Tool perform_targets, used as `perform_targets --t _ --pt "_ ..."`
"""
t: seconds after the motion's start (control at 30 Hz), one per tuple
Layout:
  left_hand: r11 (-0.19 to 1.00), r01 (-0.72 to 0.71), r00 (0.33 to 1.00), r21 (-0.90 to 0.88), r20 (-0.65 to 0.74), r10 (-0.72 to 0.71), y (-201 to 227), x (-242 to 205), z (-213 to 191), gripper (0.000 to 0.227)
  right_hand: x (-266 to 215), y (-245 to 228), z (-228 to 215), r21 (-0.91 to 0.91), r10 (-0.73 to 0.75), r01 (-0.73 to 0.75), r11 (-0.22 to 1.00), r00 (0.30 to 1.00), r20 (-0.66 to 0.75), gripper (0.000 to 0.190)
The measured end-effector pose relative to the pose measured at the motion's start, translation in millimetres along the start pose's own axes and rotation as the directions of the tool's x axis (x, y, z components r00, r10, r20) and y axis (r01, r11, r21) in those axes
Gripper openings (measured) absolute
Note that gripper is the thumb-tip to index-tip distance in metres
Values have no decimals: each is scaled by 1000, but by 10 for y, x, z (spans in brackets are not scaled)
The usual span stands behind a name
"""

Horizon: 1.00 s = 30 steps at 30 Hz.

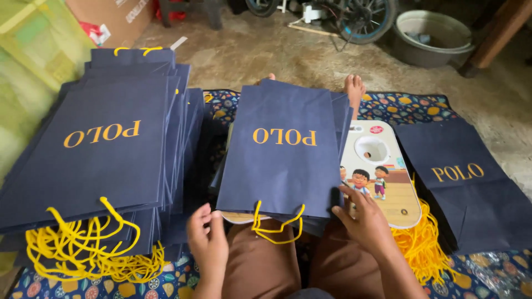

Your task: Threading yellow cord handles through pre-punched holes in blue paper shopping bags.

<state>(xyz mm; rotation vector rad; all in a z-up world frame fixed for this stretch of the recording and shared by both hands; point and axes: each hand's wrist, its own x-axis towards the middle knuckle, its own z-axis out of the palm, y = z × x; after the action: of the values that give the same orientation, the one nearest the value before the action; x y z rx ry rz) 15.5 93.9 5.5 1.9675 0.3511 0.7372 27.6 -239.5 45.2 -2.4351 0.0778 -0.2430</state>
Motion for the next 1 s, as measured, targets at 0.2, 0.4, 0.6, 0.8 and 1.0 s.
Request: perform_targets --t 0.2,0.4,0.6,0.8,1.0 --pt "981 190 962 -47 206 -177 238 16 60 49 -30 -16 -19 136 64 -67 988 998 28 59" --pt "359 536 808 -764 341 -480 752 -143 40 57 -92 -2 -18 531 172 -203 822 979 108 57" --pt "396 605 757 -691 344 -556 540 -291 310 48 -89 681 690 803 99 -196 562 980 170 66" --pt "966 -19 988 -256 146 58 639 -250 56 28 231 1290 1454 690 -181 152 708 983 -31 63" --pt "893 -228 969 -387 -1 247 883 42 -529 27 569 850 1850 800 -276 147 581 961 23 72"
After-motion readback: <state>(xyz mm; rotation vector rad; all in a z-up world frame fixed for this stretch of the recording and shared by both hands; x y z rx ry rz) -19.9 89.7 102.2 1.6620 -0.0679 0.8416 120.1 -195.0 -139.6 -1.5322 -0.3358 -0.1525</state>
